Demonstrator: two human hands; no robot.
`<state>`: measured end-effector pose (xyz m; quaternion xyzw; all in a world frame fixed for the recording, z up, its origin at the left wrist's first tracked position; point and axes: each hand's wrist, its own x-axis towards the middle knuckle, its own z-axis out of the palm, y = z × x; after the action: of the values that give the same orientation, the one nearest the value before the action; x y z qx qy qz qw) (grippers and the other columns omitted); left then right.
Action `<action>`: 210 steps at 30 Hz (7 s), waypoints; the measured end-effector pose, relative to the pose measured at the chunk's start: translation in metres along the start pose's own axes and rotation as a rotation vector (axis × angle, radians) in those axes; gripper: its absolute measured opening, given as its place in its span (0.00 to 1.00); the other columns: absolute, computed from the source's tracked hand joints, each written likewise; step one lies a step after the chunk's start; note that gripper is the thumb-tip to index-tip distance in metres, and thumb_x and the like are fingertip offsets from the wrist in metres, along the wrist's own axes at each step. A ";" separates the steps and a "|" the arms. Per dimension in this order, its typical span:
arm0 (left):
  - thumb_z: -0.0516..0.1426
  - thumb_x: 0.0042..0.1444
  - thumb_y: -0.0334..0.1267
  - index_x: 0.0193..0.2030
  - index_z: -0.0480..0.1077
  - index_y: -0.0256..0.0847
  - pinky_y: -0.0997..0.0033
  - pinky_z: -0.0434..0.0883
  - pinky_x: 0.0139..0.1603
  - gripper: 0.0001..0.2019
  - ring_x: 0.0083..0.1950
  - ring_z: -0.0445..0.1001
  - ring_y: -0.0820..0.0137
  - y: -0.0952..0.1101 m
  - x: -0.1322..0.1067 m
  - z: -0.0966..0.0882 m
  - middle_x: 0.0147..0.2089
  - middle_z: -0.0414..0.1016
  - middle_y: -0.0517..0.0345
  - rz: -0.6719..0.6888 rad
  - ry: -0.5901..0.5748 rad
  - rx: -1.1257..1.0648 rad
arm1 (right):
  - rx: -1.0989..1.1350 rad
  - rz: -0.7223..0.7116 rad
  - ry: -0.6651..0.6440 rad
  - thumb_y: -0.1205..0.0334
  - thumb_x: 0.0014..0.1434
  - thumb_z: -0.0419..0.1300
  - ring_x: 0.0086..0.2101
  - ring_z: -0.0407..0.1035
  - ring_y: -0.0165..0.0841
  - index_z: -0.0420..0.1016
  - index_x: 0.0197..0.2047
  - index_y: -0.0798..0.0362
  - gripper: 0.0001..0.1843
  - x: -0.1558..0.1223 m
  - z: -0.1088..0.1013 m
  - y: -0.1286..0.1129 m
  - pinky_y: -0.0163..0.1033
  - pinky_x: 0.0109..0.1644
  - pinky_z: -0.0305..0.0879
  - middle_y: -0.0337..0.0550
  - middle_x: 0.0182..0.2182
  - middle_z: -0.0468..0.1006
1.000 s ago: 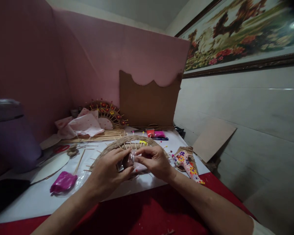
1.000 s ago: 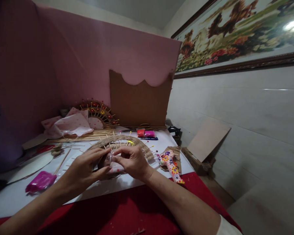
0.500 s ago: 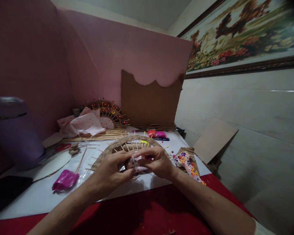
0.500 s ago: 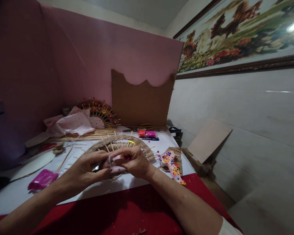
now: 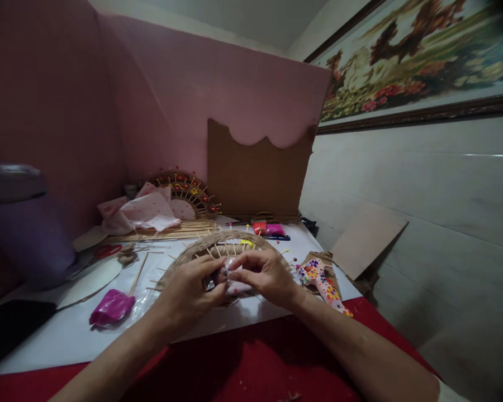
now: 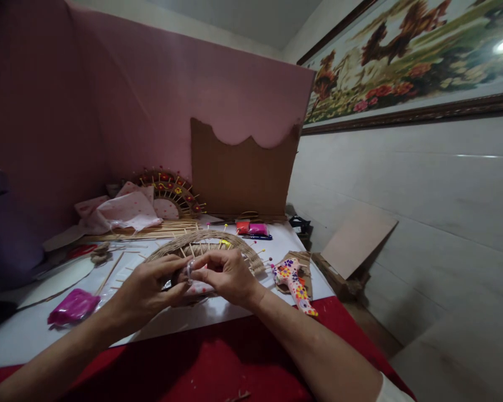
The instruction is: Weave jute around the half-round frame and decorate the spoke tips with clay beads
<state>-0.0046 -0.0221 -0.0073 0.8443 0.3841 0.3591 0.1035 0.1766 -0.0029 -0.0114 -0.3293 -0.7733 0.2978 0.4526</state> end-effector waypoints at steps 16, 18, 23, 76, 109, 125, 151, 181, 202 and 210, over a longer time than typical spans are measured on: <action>0.57 0.53 0.34 0.45 0.69 0.33 0.55 0.72 0.36 0.13 0.39 0.71 0.57 0.000 -0.005 0.006 0.38 0.74 0.46 0.257 0.110 0.587 | 0.331 0.189 -0.169 0.53 0.50 0.62 0.17 0.51 0.21 0.69 0.24 0.57 0.16 0.001 0.010 0.006 0.28 0.19 0.47 0.32 0.16 0.64; 0.56 0.54 0.35 0.46 0.69 0.33 0.55 0.72 0.36 0.14 0.39 0.71 0.57 0.000 -0.005 0.006 0.38 0.74 0.45 0.257 0.111 0.576 | 0.383 0.204 -0.175 0.54 0.51 0.62 0.17 0.52 0.20 0.68 0.24 0.57 0.15 0.001 0.011 0.007 0.28 0.19 0.48 0.33 0.17 0.66; 0.54 0.54 0.33 0.47 0.69 0.34 0.57 0.72 0.36 0.14 0.39 0.71 0.59 0.000 -0.005 0.006 0.39 0.74 0.46 0.210 0.105 0.496 | 0.443 0.171 -0.123 0.59 0.51 0.61 0.19 0.56 0.21 0.66 0.24 0.56 0.11 0.001 0.012 0.005 0.28 0.22 0.53 0.32 0.19 0.66; 0.54 0.50 0.31 0.45 0.72 0.42 0.61 0.72 0.43 0.15 0.42 0.74 0.63 -0.002 -0.002 0.001 0.40 0.77 0.52 -0.059 0.192 0.102 | 0.686 0.243 0.014 0.53 0.56 0.58 0.13 0.45 0.19 0.69 0.31 0.55 0.13 0.005 0.003 0.007 0.28 0.15 0.39 0.29 0.15 0.60; 0.53 0.53 0.34 0.47 0.71 0.38 0.56 0.70 0.43 0.15 0.43 0.71 0.62 -0.001 -0.004 0.004 0.42 0.75 0.50 -0.123 0.143 0.189 | 0.914 0.349 0.051 0.55 0.51 0.64 0.17 0.49 0.20 0.71 0.36 0.55 0.13 0.011 -0.005 0.017 0.28 0.19 0.43 0.33 0.21 0.66; 0.54 0.51 0.33 0.49 0.70 0.39 0.56 0.71 0.42 0.17 0.43 0.72 0.61 -0.007 -0.006 0.007 0.43 0.75 0.50 -0.098 0.155 0.248 | 0.881 0.309 0.048 0.49 0.51 0.64 0.17 0.44 0.20 0.66 0.27 0.55 0.18 0.012 -0.006 0.017 0.29 0.19 0.40 0.31 0.19 0.62; 0.53 0.52 0.33 0.49 0.70 0.38 0.57 0.70 0.42 0.17 0.43 0.72 0.61 -0.006 -0.005 0.007 0.43 0.75 0.50 -0.097 0.154 0.252 | 0.953 0.312 0.078 0.60 0.48 0.68 0.18 0.55 0.19 0.74 0.31 0.55 0.10 0.012 -0.009 0.018 0.26 0.20 0.47 0.35 0.23 0.70; 0.53 0.51 0.30 0.47 0.71 0.42 0.58 0.71 0.40 0.17 0.42 0.73 0.59 0.003 -0.006 0.017 0.41 0.74 0.51 -0.213 0.038 0.283 | -0.163 0.196 -0.011 0.67 0.43 0.65 0.20 0.60 0.24 0.70 0.19 0.56 0.07 0.149 -0.022 0.026 0.31 0.25 0.53 0.34 0.16 0.69; 0.52 0.50 0.30 0.45 0.70 0.42 0.61 0.71 0.40 0.15 0.42 0.72 0.61 -0.002 -0.007 0.021 0.40 0.74 0.52 -0.213 0.042 0.312 | -0.110 0.241 -0.211 0.75 0.43 0.59 0.20 0.62 0.23 0.75 0.22 0.58 0.05 0.162 -0.013 0.069 0.28 0.25 0.56 0.35 0.17 0.72; 0.53 0.50 0.30 0.45 0.70 0.41 0.60 0.70 0.40 0.15 0.43 0.71 0.60 -0.001 -0.005 0.021 0.40 0.74 0.51 -0.223 0.034 0.309 | -0.058 0.249 -0.242 0.76 0.43 0.58 0.22 0.66 0.24 0.76 0.22 0.58 0.07 0.160 -0.012 0.068 0.29 0.29 0.60 0.35 0.17 0.74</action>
<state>0.0070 -0.0228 -0.0261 0.7961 0.5277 0.2964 0.0055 0.1435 0.1652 0.0222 -0.3972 -0.7836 0.3666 0.3062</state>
